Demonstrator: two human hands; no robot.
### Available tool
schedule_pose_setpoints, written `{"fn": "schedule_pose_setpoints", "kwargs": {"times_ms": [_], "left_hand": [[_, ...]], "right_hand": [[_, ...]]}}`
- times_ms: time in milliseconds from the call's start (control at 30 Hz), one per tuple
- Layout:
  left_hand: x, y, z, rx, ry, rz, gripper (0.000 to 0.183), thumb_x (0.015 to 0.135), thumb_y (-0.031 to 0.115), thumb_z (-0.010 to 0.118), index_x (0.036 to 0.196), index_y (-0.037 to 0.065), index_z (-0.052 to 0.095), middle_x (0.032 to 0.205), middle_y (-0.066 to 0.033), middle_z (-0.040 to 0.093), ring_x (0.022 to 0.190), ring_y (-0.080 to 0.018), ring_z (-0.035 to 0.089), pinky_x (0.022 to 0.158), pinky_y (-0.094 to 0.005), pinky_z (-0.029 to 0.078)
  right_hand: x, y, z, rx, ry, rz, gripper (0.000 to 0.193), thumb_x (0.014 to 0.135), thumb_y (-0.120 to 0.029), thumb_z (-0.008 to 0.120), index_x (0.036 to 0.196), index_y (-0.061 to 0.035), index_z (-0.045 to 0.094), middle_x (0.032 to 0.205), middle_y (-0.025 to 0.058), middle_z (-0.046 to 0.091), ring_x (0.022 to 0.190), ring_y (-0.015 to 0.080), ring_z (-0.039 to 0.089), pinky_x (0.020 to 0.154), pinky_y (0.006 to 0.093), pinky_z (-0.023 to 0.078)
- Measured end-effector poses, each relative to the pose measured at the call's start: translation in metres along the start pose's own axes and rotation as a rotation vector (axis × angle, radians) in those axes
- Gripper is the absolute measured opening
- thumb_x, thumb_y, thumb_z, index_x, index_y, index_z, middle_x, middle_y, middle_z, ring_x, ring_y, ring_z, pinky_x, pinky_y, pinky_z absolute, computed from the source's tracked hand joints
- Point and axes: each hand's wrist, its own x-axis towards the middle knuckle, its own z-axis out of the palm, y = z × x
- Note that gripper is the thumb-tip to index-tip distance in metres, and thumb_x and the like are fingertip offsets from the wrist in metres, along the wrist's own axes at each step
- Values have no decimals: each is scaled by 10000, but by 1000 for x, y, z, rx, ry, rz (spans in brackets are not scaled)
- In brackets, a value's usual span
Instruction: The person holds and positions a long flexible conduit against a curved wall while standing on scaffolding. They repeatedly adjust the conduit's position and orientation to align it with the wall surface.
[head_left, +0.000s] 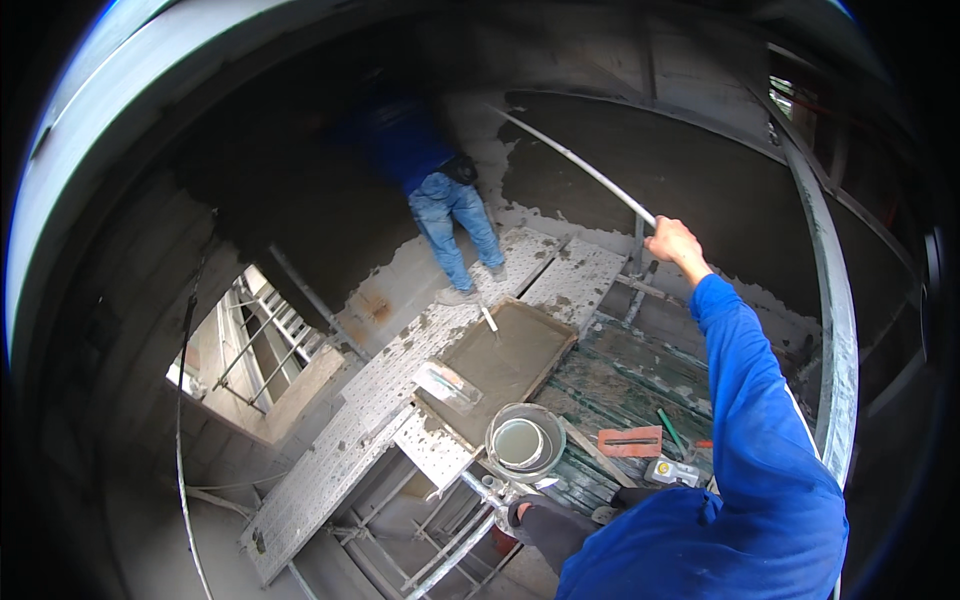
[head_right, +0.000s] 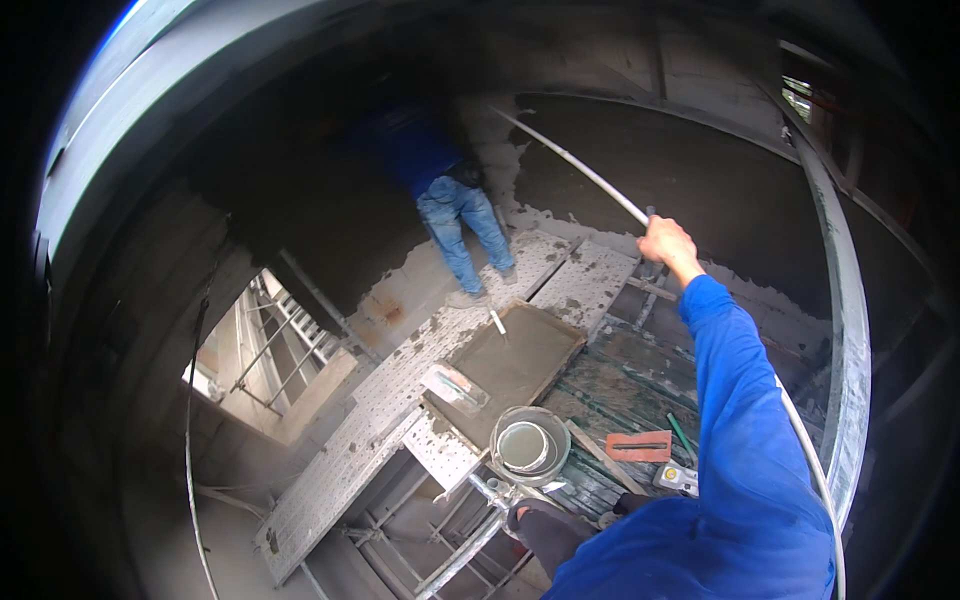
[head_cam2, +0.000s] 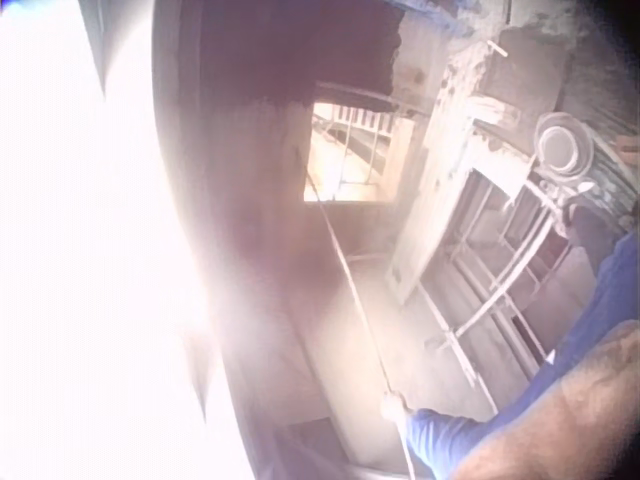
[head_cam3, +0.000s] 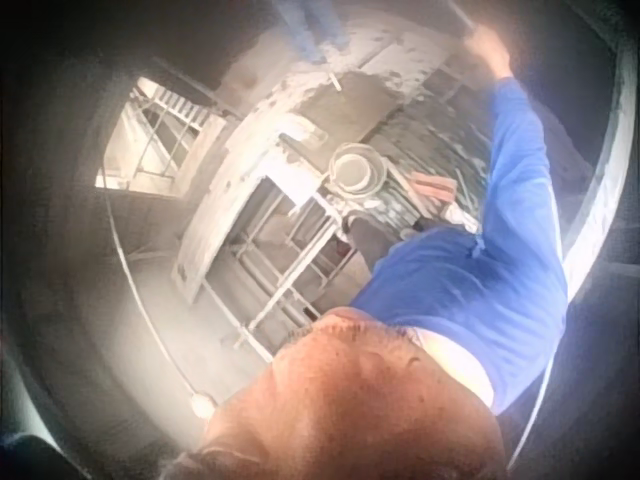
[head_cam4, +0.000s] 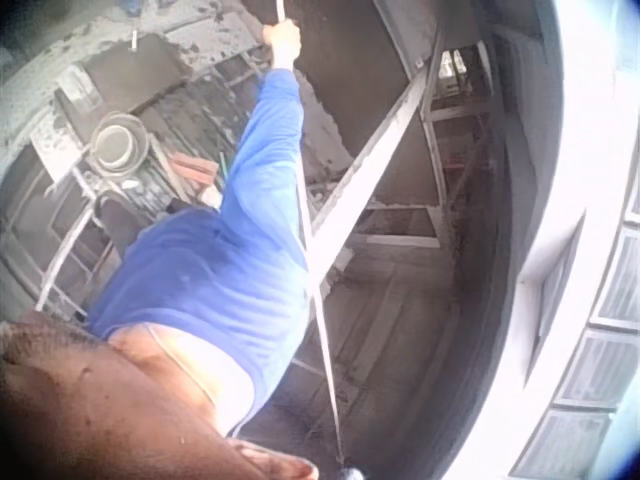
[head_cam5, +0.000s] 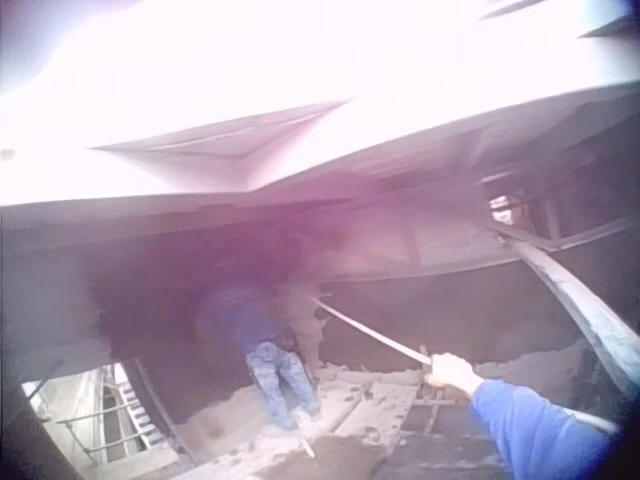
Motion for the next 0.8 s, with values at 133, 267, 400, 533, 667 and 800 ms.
{"fn": "schedule_pose_setpoints", "kwargs": {"times_ms": [133, 267, 400, 533, 667, 800], "left_hand": [[1, 7, -3, 14, 59, -55, 204, 842, 217, 592, 721, 83, 686, 689, -127, 648, 598, -300, 625, 531, -419, 501], [10, -1, 1, 107, -217, -126, 251, 847, 277, 591, 724, 84, 692, 704, -127, 666, 603, -323, 647, 531, -441, 517], [5, -2, 1, 65, -381, -240, 288, 866, 315, 581, 749, 82, 704, 745, -134, 689, 661, -328, 680, 562, -450, 541], [11, 10, -8, -60, -446, -444, 206, 876, 200, 558, 826, 29, 663, 820, -205, 682, 765, -395, 674, 658, -485, 546], [28, 28, -22, -215, -456, -657, 140, 886, 85, 535, 902, -24, 621, 894, -275, 675, 870, -461, 668, 754, -520, 551], [33, 37, -34, -190, -416, -641, 96, 886, 88, 530, 863, 21, 595, 842, -252, 681, 812, -448, 675, 728, -535, 548]], "right_hand": [[6, 2, 5, -25, 21, -31, 478, 832, -279, 656, 1250, -54, 606, 1207, 202, 655, 1152, 352, 624, 962, 469, 516], [6, 6, 12, 3, 115, -103, 430, 807, -246, 633, 1161, -4, 611, 1096, 249, 675, 1059, 380, 658, 895, 482, 530], [9, 6, 11, -26, 85, -109, 479, 804, -235, 624, 1222, -2, 599, 1156, 260, 658, 1113, 389, 632, 940, 479, 515], [11, 8, 12, 2, 80, -133, 451, 824, -226, 617, 1202, 20, 596, 1110, 264, 670, 1069, 389, 653, 900, 471, 526], [19, 13, 20, -39, 117, -178, 452, 844, -249, 623, 1199, 29, 588, 1109, 268, 668, 1080, 397, 643, 913, 469, 517], [36, 21, 25, -57, 84, -193, 490, 840, -262, 620, 1234, 25, 570, 1152, 285, 648, 1126, 398, 621, 949, 471, 496]]}}
